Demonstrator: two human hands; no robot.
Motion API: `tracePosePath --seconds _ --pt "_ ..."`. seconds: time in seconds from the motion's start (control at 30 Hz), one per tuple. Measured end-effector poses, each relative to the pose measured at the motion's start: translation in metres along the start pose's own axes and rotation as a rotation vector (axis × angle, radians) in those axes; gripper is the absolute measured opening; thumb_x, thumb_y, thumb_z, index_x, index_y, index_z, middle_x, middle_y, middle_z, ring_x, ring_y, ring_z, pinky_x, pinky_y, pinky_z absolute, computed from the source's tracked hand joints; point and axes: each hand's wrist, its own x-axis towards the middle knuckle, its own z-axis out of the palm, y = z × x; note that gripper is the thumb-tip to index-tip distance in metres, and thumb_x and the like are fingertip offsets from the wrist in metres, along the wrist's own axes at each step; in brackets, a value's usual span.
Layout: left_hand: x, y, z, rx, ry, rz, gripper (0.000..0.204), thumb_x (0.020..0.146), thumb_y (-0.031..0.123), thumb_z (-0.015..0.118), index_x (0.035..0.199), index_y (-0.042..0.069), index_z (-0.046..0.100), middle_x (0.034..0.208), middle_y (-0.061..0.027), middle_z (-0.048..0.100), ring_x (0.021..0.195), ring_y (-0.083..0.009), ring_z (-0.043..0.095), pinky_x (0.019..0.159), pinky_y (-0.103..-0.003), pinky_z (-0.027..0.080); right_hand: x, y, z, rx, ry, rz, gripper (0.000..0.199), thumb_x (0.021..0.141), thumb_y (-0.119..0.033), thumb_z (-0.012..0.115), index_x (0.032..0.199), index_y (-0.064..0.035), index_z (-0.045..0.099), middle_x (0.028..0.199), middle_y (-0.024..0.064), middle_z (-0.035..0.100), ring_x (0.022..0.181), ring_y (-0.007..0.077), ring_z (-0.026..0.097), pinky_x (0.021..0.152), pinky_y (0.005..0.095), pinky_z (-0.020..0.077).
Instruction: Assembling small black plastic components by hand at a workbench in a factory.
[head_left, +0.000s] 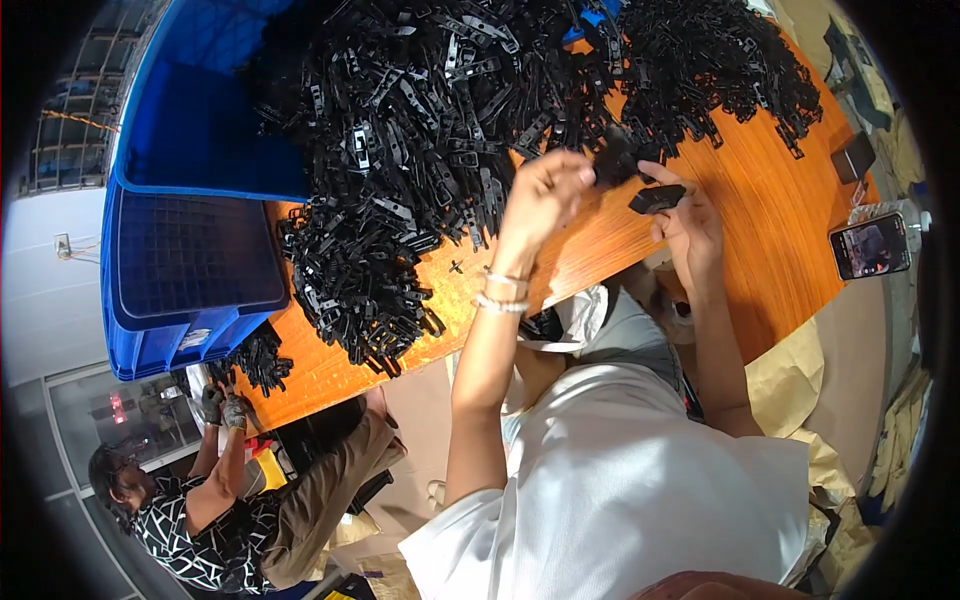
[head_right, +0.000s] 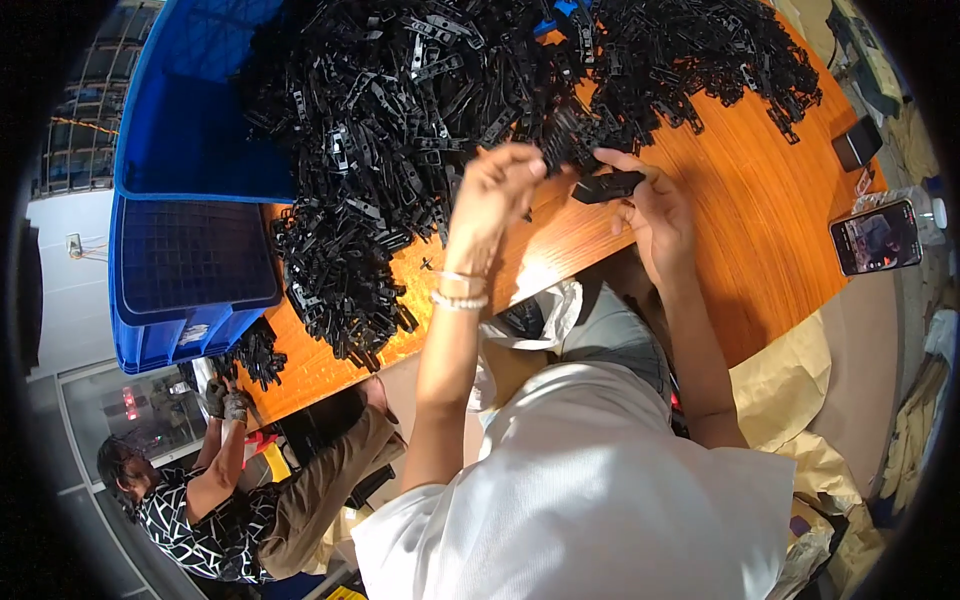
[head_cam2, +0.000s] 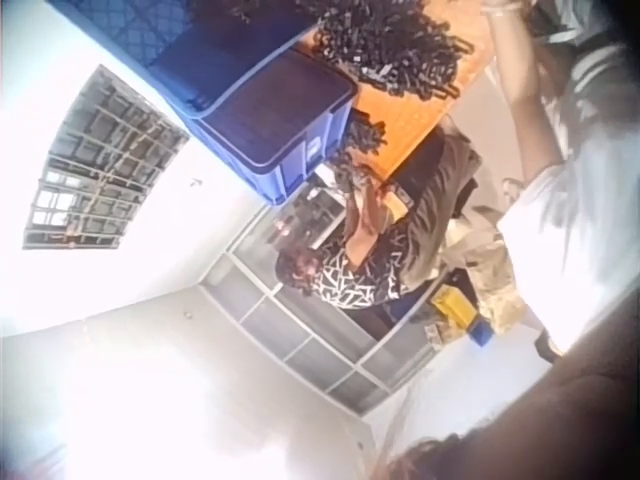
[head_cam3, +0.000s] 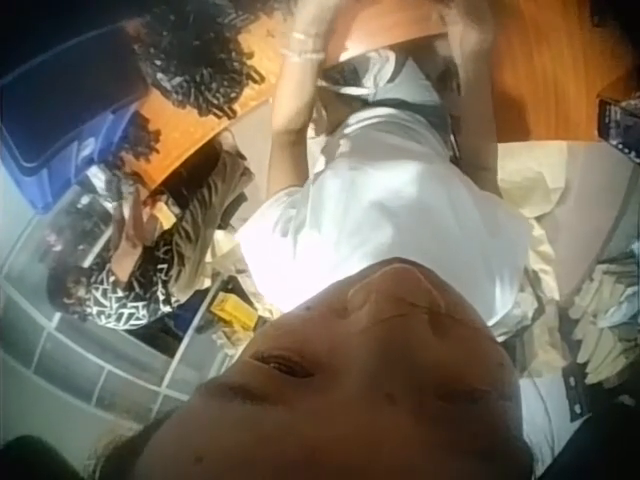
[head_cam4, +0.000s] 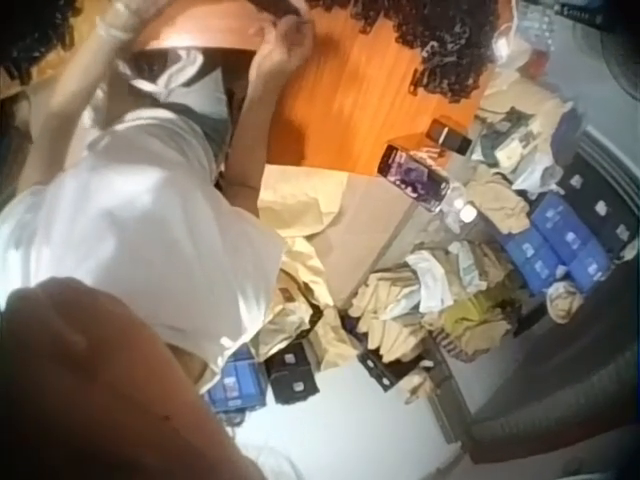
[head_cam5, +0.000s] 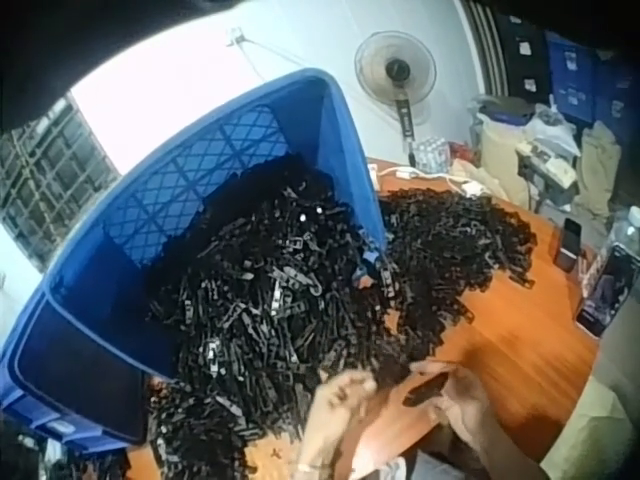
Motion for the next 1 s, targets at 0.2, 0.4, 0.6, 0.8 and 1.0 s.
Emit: tracePosePath --seconds 0.2,0.4,0.6,0.8,1.0 --pt "-0.030 -0.016 0.001 -0.501 -0.116 -0.083 0.019 0.084 0.009 0.052 0.101 0.002 0.056 0.064 -0.0035 0.057 0.052 -0.0048 0.051 0.041 -0.016 0.037 -0.008 0.002 0.020 -0.034 -0.348 0.091 0.021 0.086 -0.012 0.043 0.099 0.0031 0.049 0.109 0.0180 0.052 0.081 0.0146 0.054 0.060 0.0229 0.0416" --pt "-0.048 -0.006 -0.003 -0.369 -0.066 0.038 0.035 0.081 0.004 0.054 0.115 -0.001 0.048 0.081 -0.0026 0.057 0.064 -0.0054 0.052 0.052 -0.016 0.038 -0.019 -0.004 0.028 -0.276 -0.329 0.084 0.010 0.080 0.002 0.049 0.089 0.0050 0.053 0.090 0.0093 0.058 0.073 0.0095 0.053 0.065 0.0197 0.0428" --pt "-0.062 -0.007 -0.007 -0.139 -0.107 -0.081 0.029 0.080 0.009 0.058 0.105 -0.003 0.055 0.063 -0.0017 0.057 0.047 -0.0047 0.046 0.045 -0.018 0.037 -0.027 -0.002 0.034 -0.570 -0.194 -0.040 0.010 0.075 0.001 0.059 0.083 0.0027 0.054 0.083 0.0064 0.057 0.070 0.0085 0.054 0.060 0.0189 0.0420" --pt "-0.083 -0.001 0.005 0.468 0.059 0.292 0.036 0.072 0.012 0.064 0.101 -0.006 0.052 0.081 -0.0226 0.058 0.073 -0.0284 0.060 0.067 -0.033 0.046 -0.036 0.008 0.036 -0.631 -0.143 -0.183 0.018 0.071 0.003 0.061 0.088 0.0003 0.055 0.089 0.0060 0.056 0.070 0.0090 0.051 0.062 0.0192 0.0411" --pt "-0.094 -0.011 0.001 0.455 0.119 0.246 0.038 0.069 0.010 0.067 0.102 -0.004 0.054 0.078 -0.0127 0.062 0.054 -0.0104 0.058 0.047 -0.022 0.043 -0.023 -0.009 0.042 -0.701 -0.346 -0.125 0.045 0.069 0.005 0.057 0.113 -0.0038 0.050 0.109 0.0055 0.045 0.086 0.0104 0.046 0.073 0.0209 0.0386"
